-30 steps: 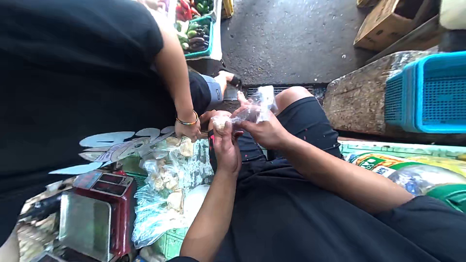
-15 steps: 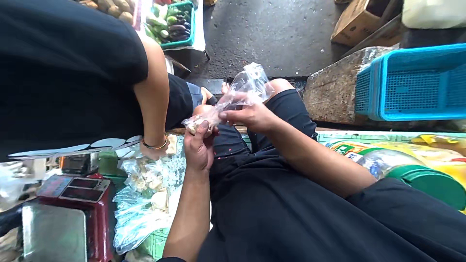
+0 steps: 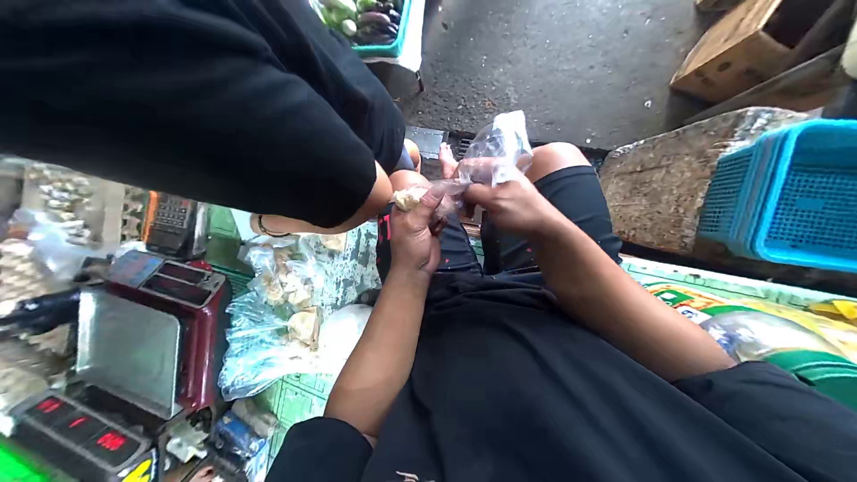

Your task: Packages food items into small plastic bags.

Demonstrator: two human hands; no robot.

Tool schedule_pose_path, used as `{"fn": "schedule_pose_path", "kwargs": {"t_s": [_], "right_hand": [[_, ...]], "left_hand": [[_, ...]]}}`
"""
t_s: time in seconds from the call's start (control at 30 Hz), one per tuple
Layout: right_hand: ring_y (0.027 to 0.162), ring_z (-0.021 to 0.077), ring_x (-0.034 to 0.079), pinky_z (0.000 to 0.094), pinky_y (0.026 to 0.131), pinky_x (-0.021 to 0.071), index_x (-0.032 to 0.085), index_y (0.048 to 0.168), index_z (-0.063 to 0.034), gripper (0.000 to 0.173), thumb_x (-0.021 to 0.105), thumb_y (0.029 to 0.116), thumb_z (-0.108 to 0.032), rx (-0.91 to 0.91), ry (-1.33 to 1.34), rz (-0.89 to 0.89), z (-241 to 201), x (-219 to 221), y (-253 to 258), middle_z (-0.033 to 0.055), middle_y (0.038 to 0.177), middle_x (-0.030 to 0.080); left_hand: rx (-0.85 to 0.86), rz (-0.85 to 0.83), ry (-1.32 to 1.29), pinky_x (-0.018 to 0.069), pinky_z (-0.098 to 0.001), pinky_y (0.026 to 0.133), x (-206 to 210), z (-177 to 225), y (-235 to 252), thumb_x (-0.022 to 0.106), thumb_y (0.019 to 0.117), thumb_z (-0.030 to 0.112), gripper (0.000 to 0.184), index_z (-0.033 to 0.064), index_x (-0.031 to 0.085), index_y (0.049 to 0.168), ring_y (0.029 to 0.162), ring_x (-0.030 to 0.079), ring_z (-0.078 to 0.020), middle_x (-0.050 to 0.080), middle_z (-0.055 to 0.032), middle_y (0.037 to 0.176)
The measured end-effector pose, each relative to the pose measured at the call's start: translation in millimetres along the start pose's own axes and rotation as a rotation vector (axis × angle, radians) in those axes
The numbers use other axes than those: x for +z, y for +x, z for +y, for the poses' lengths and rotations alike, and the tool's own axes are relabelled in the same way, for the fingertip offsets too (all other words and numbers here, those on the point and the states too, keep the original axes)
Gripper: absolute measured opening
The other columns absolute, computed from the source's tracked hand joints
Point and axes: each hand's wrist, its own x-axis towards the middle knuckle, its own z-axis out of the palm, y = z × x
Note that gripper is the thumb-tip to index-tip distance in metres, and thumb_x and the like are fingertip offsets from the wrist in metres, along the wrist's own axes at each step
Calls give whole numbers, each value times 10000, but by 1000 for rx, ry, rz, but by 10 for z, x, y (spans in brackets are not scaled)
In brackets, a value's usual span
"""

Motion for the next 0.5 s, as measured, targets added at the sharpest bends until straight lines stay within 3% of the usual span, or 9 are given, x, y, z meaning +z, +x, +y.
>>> {"fn": "schedule_pose_path", "kwargs": {"t_s": [0.1,0.27,0.33,0.43,0.5], "right_hand": [[626,107,625,282,587,561,653,982,-49,157,555,874,8,2,38,108,-74,-34,-36,22,775,675],[613,99,612,272,584,554,627,960,-71,185,564,831,45,-57,163,142,-52,37,-47,9,748,659],[620,104,615,281,586,556,624,974,-74,181,552,849,36,-53,182,145,-45,-9,-69,10,758,662],[629,89,630,269,588,570,635,1007,-100,197,539,886,21,-49,229,174,-62,-131,-118,-4,787,687],[626,91,641,268,582,577,651,1002,-100,224,536,865,34,-70,269,200,-65,-171,-136,2,788,697]], "left_hand": [[26,-70,-49,435,-183,494,-51,51,-14,761,914,210,155,173,663,1029,570,512,-45,617,-3,807],[79,-65,-88,443,-182,476,-76,68,-10,783,912,258,187,174,645,1006,537,509,-46,573,13,716],[106,-86,-107,482,-199,512,-61,50,-20,810,890,291,251,182,638,1037,579,550,-53,599,8,752],[99,-112,-81,603,-291,704,5,88,-77,799,885,417,344,183,680,1107,786,682,-103,699,-18,919],[110,-69,-30,592,-287,698,95,89,-75,741,937,420,296,183,677,1103,788,672,-100,687,-14,920]]}}
